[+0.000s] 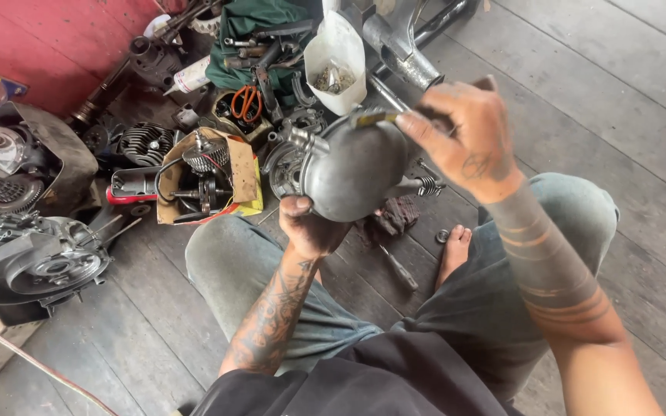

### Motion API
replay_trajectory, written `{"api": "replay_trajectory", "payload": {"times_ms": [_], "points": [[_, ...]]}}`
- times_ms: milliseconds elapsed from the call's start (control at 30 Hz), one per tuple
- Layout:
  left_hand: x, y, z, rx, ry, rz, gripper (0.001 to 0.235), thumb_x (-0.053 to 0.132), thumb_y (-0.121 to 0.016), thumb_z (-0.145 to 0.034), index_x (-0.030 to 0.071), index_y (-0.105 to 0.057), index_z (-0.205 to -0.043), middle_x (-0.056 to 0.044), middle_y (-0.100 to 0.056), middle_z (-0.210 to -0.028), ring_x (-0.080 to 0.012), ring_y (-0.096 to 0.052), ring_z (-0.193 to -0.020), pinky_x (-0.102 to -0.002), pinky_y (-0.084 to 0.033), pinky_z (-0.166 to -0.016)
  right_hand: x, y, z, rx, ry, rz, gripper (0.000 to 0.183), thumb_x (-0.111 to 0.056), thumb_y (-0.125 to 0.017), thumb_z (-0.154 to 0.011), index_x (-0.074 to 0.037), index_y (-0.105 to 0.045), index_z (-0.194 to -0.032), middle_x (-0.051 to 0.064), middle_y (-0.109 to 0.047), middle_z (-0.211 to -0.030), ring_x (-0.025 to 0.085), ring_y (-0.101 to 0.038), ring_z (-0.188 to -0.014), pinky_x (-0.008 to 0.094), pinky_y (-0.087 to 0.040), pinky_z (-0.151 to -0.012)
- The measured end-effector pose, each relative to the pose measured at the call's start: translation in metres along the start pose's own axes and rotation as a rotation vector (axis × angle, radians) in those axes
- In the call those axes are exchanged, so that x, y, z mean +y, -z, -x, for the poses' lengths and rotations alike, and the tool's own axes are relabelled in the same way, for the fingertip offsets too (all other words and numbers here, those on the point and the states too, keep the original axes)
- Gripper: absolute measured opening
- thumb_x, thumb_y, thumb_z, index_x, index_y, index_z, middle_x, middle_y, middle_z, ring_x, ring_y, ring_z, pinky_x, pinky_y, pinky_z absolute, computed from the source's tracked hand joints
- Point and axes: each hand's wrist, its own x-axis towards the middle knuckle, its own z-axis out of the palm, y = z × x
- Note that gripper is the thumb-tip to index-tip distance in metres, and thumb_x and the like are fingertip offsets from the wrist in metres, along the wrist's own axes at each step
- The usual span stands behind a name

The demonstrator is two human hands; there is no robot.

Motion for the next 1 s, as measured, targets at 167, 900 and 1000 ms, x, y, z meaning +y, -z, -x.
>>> {"api": "replay_trajectory", "payload": {"times_ms": [167,900,1000], "points": [[0.000,-0.002,-0.001,0.000,0.012,0.002,0.090,0.037,-0.069,-0.073,0.008,-0.040,-0.153,-0.023,-0.046,-0.145,-0.0427,-0.050,-0.128,-0.056,-0.055,-0.089,0.007,-0.005,0.002,0.057,0.118,0.154,0.052,-0.046,-0.061,-0.109,-0.006,-0.071,-0.077,0.001,-0.056,-0.063,0.017,-0.046,-0.059,0.033,-0.035,-0.078],[-0.012,0.008,-0.001,-0.032,-0.006,-0.059,0.089,0.042,-0.066,-0.076,0.005,-0.039,-0.153,-0.024,-0.041,-0.146,-0.0425,-0.044,-0.131,-0.055,-0.048,-0.097,-0.006,-0.003,0.001,0.050,0.074,0.133,0.038,-0.034,-0.072,-0.103,-0.005,-0.067,-0.080,0.002,-0.060,-0.069,0.018,-0.048,-0.063,0.034,-0.034,-0.087],[-0.002,0.005,0.003,-0.027,-0.063,-0.044,0.084,0.041,-0.066,-0.076,0.009,-0.043,-0.150,-0.021,-0.045,-0.147,-0.0419,-0.047,-0.132,-0.055,-0.049,-0.101,0.002,0.000,0.003,0.045,0.027,0.160,0.041,-0.039,-0.074,-0.107,-0.004,-0.074,-0.085,0.000,-0.057,-0.063,0.016,-0.045,-0.056,0.031,-0.035,-0.081]]}}
